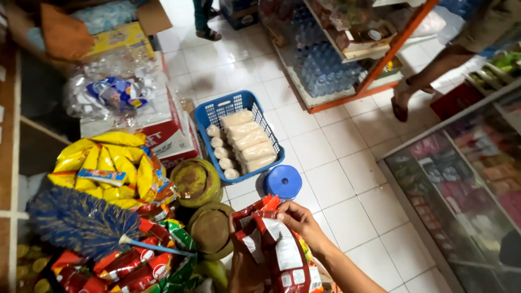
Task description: Cleaning and organizing snack bags and jars on retail shelves using a duster.
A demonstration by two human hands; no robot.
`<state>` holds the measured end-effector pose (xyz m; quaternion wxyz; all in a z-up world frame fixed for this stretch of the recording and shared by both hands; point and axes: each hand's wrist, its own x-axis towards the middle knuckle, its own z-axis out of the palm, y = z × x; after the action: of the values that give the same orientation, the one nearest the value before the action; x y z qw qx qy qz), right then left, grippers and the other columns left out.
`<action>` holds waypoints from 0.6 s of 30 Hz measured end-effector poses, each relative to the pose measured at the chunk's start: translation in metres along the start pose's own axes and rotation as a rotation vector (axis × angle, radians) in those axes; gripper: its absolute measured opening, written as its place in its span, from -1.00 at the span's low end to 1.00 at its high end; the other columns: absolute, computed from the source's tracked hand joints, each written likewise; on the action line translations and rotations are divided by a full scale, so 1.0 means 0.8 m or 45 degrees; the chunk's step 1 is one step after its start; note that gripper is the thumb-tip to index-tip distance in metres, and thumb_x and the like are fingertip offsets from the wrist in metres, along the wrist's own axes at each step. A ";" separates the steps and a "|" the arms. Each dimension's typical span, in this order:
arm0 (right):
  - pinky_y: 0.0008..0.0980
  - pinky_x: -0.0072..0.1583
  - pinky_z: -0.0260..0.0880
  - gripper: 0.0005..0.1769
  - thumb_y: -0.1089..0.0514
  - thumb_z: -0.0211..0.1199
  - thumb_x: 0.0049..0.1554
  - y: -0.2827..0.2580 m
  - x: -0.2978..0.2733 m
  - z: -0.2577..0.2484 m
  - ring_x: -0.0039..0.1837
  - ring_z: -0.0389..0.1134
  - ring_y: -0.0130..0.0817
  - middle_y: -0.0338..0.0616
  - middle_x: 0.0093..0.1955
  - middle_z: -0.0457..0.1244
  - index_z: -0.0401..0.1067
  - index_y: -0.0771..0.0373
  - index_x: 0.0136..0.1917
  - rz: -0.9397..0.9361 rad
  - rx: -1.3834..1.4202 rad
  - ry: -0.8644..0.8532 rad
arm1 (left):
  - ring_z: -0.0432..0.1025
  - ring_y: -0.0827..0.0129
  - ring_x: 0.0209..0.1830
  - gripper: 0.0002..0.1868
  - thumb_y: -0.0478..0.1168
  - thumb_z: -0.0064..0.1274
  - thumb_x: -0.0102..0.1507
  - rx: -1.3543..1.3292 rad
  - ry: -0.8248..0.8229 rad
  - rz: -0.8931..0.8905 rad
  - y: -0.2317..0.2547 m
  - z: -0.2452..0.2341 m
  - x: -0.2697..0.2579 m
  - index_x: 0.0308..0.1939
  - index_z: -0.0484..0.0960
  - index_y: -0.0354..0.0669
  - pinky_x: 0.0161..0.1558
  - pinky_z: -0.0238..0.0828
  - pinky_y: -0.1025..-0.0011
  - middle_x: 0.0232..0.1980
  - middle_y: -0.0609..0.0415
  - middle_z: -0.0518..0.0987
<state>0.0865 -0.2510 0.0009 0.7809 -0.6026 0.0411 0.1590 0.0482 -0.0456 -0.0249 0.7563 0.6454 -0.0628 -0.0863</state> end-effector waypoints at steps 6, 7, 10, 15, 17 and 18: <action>-0.46 0.04 0.34 -0.85 0.13 0.21 0.26 -0.014 -0.017 0.004 -0.04 0.31 -0.53 -0.28 -0.12 0.35 0.43 0.26 -0.05 0.034 0.139 0.138 | 0.36 0.22 0.20 -0.04 -0.36 0.27 0.06 -0.254 -0.017 -0.010 0.001 0.021 -0.004 0.46 0.07 -0.32 0.19 0.31 0.26 0.23 -0.11 0.41; -0.46 0.06 0.35 -0.87 0.15 0.21 0.26 -0.017 -0.020 0.003 -0.03 0.32 -0.54 -0.29 -0.10 0.35 0.41 0.26 -0.06 0.034 0.169 0.123 | 0.37 0.22 0.17 -0.09 -0.38 0.25 0.10 -0.317 -0.013 -0.006 0.001 0.026 -0.004 0.46 0.10 -0.34 0.16 0.33 0.26 0.21 -0.12 0.43; -0.47 0.08 0.37 -0.89 0.17 0.21 0.24 -0.033 -0.028 -0.003 0.00 0.32 -0.55 -0.32 -0.06 0.36 0.39 0.26 -0.07 0.016 0.246 0.152 | 0.39 0.23 0.11 -0.19 -0.41 0.20 0.17 -0.442 -0.028 0.002 0.003 0.040 0.002 0.46 0.17 -0.38 0.12 0.36 0.27 0.16 -0.12 0.46; -0.46 0.03 0.37 -0.89 0.17 0.22 0.22 -0.035 -0.044 -0.055 -0.05 0.32 -0.53 -0.30 -0.10 0.36 0.39 0.26 -0.09 -0.025 0.281 0.338 | 0.31 0.13 -0.42 0.00 -0.49 0.26 0.18 -0.567 -0.121 -0.236 -0.109 0.006 -0.011 0.65 0.11 -0.21 -0.44 0.14 0.21 0.07 -0.30 0.60; -0.45 -0.08 0.25 -0.86 0.15 0.25 0.26 -0.034 -0.058 -0.083 -0.14 0.24 -0.52 -0.27 -0.20 0.30 0.43 0.27 -0.07 -0.051 0.086 0.396 | 0.53 0.30 0.09 -0.35 -0.24 0.14 0.18 -0.246 -0.185 -0.210 -0.080 0.006 0.003 0.34 0.35 -0.32 0.14 0.43 0.32 0.17 -0.05 0.60; -0.45 -0.08 0.25 -0.86 0.15 0.25 0.26 -0.040 -0.067 -0.088 -0.14 0.24 -0.52 -0.27 -0.20 0.30 0.43 0.27 -0.07 -0.060 0.095 0.428 | 0.53 0.30 0.09 -0.35 -0.24 0.14 0.18 -0.244 -0.219 -0.218 -0.111 0.006 0.001 0.34 0.35 -0.32 0.14 0.43 0.32 0.17 -0.05 0.60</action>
<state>0.0544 -0.3358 0.0255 0.7883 -0.5922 0.1628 0.0359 0.0433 -0.0638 -0.1122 0.7963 0.5634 -0.0637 -0.2110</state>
